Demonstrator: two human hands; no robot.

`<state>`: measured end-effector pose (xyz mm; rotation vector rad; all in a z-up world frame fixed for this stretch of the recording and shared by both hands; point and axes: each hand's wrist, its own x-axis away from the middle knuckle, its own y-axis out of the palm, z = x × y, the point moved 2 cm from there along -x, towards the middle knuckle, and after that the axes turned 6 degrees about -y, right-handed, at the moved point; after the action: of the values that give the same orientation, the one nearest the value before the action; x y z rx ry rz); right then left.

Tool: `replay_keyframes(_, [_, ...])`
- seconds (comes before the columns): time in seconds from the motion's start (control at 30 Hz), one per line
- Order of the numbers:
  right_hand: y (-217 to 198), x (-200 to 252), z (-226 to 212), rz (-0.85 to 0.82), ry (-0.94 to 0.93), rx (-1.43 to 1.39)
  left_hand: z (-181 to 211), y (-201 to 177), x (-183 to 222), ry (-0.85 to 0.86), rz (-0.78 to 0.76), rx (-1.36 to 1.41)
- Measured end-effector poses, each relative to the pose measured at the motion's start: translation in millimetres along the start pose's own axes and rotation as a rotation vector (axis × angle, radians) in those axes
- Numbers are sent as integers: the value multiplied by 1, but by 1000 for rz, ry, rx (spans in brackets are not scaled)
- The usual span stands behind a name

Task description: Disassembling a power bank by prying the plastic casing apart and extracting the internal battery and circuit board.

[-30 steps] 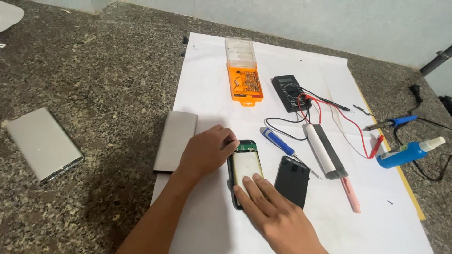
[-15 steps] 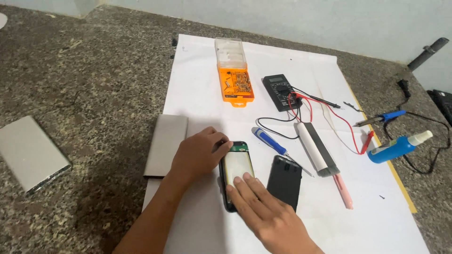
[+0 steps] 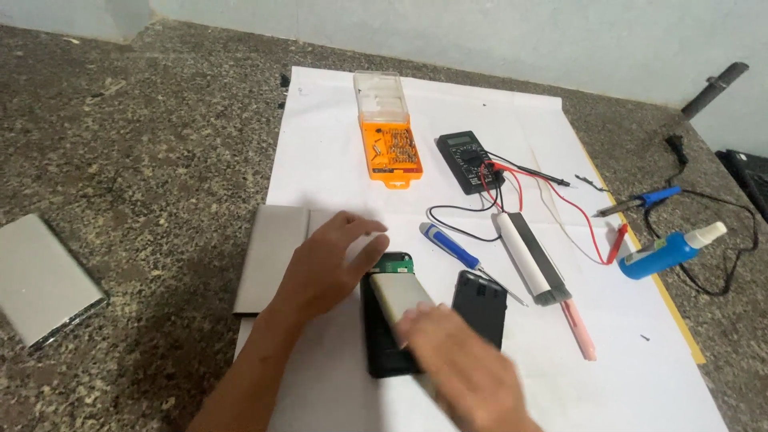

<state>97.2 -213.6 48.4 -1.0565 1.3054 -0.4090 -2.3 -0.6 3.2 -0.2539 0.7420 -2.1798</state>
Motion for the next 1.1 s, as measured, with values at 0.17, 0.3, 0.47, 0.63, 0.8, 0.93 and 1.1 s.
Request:
replay_keyframes(0.17, [-20, -43, 49, 171, 136, -180, 3, -1, 11, 513, -69, 164])
replay_keyframes(0.3, [-4, -69, 85, 338, 623, -657, 10, 13, 11, 133, 2, 370])
replay_keyframes(0.47, [17, -73, 93, 323, 682, -1062, 35, 13, 13, -318, -1, 963])
replay_keyframes(0.63, [24, -74, 87, 166, 431, -1365, 40, 13, 9, -383, -19, 1074])
replay_keyframes(0.8, [21, -72, 95, 95, 693, -1093, 37, 24, 11, -417, -117, 1178])
replay_keyframes(0.93, [25, -65, 101, 133, 800, -1024, 37, 23, 11, -393, -148, 1154])
replay_keyframes(1.1, [30, -59, 104, 270, 831, -972, 41, 17, 14, -460, -136, 1084])
